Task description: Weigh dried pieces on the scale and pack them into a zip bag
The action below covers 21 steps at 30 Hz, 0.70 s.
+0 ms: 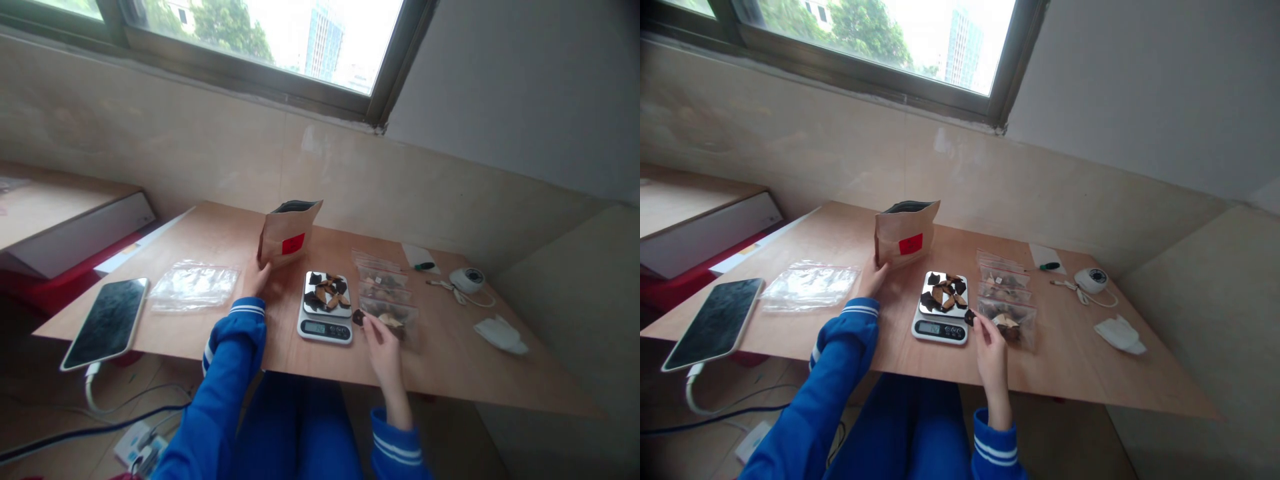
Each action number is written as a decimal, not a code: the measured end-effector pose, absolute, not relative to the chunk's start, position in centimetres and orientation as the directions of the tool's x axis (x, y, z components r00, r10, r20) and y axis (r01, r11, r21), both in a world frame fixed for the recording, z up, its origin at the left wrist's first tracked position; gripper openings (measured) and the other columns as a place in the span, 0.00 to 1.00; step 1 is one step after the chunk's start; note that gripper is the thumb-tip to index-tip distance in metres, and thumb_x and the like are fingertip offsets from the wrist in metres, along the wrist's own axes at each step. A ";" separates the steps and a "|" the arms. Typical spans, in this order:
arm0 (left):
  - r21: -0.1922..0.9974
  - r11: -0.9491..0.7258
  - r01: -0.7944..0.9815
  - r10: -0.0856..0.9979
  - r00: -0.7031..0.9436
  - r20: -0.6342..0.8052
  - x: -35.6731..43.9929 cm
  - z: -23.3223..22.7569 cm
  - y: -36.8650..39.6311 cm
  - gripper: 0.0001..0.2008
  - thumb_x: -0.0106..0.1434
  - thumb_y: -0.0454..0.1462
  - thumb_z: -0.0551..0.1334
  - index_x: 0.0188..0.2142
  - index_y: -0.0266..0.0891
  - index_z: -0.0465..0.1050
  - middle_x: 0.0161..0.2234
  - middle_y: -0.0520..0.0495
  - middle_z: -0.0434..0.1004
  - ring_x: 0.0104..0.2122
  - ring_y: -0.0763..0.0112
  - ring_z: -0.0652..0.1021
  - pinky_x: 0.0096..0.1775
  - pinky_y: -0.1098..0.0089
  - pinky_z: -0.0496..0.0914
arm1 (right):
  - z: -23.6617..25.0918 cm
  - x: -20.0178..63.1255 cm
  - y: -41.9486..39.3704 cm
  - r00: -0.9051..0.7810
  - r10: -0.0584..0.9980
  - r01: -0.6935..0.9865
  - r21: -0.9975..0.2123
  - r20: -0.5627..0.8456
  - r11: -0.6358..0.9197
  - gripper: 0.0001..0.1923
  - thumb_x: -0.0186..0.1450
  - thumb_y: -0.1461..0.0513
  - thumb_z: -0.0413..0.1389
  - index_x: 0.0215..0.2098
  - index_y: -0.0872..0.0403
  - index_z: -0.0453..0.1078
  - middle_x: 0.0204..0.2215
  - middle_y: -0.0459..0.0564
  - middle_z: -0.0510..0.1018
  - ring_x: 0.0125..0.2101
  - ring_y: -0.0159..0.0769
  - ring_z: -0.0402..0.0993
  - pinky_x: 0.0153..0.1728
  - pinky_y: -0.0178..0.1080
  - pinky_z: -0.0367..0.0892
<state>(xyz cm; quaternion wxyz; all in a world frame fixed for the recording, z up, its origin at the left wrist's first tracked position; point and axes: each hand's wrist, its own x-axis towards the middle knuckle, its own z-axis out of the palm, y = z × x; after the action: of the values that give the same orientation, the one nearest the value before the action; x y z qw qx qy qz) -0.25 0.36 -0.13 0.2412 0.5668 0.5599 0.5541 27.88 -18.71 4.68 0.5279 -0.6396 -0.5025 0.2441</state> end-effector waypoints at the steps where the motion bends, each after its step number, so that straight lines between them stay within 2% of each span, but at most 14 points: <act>1: 0.893 -0.262 0.366 0.901 -0.238 0.362 -0.3 -0.1 0.3 0.22 0.57 0.39 0.58 0.51 0.38 0.68 0.45 0.41 0.77 0.47 0.55 0.76 0.50 0.57 0.71 | 4.7 27.7 -18.3 0.338 0.899 0.450 -0.887 0.279 0.106 0.22 0.65 0.49 0.53 0.44 0.55 0.77 0.43 0.57 0.80 0.43 0.46 0.76 0.44 0.45 0.71; 6: 0.890 -0.264 0.371 0.901 -0.234 0.365 -0.3 0.1 0.3 0.23 0.57 0.39 0.58 0.52 0.38 0.68 0.44 0.42 0.77 0.47 0.56 0.76 0.51 0.57 0.70 | 4.3 26.8 -16.4 0.122 0.862 0.793 -0.571 0.492 0.214 0.17 0.69 0.54 0.49 0.45 0.48 0.78 0.38 0.54 0.78 0.39 0.43 0.72 0.43 0.46 0.68; 8: 0.889 -0.259 0.377 0.902 -0.236 0.362 -0.3 0.1 0.3 0.22 0.57 0.39 0.58 0.52 0.38 0.68 0.44 0.42 0.77 0.47 0.55 0.76 0.50 0.57 0.70 | 4.0 26.7 -16.0 0.069 0.850 0.860 -0.463 0.522 0.215 0.16 0.69 0.56 0.49 0.44 0.47 0.78 0.38 0.54 0.78 0.39 0.44 0.71 0.44 0.46 0.67; 11: 0.888 -0.251 0.386 0.903 -0.237 0.359 -0.3 0.1 0.2 0.22 0.57 0.39 0.58 0.51 0.38 0.68 0.43 0.41 0.77 0.47 0.54 0.76 0.50 0.57 0.70 | 3.5 26.5 -15.7 0.047 0.843 0.894 -0.399 0.535 0.204 0.15 0.69 0.57 0.49 0.42 0.48 0.79 0.40 0.54 0.77 0.40 0.44 0.70 0.44 0.46 0.67; 15: 0.885 -0.257 0.388 0.904 -0.228 0.362 -0.3 0.1 0.1 0.21 0.56 0.38 0.58 0.51 0.39 0.68 0.43 0.42 0.77 0.48 0.54 0.76 0.51 0.56 0.69 | 3.1 26.6 -16.3 0.048 0.854 0.872 -0.439 0.518 0.217 0.15 0.68 0.56 0.51 0.45 0.48 0.77 0.43 0.54 0.75 0.42 0.44 0.70 0.45 0.48 0.66; 21: 0.882 -0.260 0.394 0.899 -0.234 0.369 -0.3 -0.3 0.5 0.27 0.51 0.29 0.56 0.53 0.38 0.64 0.47 0.41 0.74 0.51 0.57 0.73 0.55 0.58 0.67 | 3.6 27.7 -19.9 0.252 0.840 0.728 -0.666 0.480 0.162 0.18 0.69 0.56 0.47 0.49 0.51 0.74 0.46 0.57 0.73 0.49 0.45 0.69 0.51 0.50 0.65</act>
<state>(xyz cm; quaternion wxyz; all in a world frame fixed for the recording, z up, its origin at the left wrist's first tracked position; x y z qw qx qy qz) -0.30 0.49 -0.25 0.2305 0.5743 0.5631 0.5476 27.66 -19.90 3.65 0.4591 -0.6442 -0.6086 0.0610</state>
